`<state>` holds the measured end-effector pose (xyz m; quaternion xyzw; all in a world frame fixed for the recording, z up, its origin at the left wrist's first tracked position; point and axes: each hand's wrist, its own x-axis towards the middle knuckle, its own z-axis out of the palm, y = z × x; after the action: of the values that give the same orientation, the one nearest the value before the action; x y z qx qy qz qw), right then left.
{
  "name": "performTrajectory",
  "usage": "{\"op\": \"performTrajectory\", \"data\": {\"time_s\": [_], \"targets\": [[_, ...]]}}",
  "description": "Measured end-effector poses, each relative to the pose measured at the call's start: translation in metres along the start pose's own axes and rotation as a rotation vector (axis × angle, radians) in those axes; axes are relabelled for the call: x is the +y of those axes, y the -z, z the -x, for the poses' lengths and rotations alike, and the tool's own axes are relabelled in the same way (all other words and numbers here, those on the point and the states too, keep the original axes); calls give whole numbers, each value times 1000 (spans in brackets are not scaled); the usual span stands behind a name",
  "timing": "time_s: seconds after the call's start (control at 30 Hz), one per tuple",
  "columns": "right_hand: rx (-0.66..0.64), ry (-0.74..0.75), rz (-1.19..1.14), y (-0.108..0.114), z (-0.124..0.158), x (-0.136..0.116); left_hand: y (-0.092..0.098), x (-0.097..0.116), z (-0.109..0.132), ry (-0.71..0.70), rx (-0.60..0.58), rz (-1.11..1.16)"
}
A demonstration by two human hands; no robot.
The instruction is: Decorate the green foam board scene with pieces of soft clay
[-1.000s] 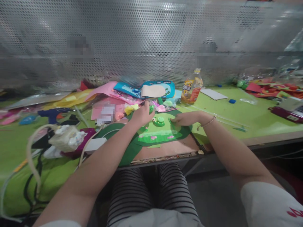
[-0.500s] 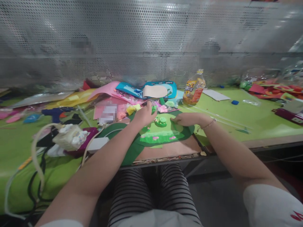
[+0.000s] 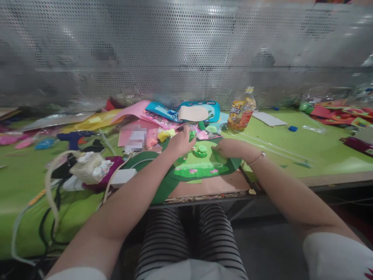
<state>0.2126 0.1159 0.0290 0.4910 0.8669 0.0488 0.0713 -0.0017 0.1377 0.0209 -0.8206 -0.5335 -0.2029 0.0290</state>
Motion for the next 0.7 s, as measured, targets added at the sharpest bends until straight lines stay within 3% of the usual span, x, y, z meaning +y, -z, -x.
{"op": "performTrajectory", "data": {"time_s": [0.07, 0.17, 0.23, 0.3, 0.53, 0.7], "targets": [[156, -46, -26, 1, -5, 1, -1, -1, -1, -33, 17, 19], [512, -56, -171, 2, -13, 1, -3, -2, -2, -133, 34, 56], [728, 60, -348, 1, -18, 0, -4, -2, -3, -214, 36, 77], [836, 185, -501, -1, -20, -1, -6, -2, -3, -275, 33, 88], [843, 250, -743, -3, -19, -4, -6, -1, -2, -333, 10, 73], [777, 279, -862, -5, -22, -4, -4, 1, 1, -329, -26, 39]]}}
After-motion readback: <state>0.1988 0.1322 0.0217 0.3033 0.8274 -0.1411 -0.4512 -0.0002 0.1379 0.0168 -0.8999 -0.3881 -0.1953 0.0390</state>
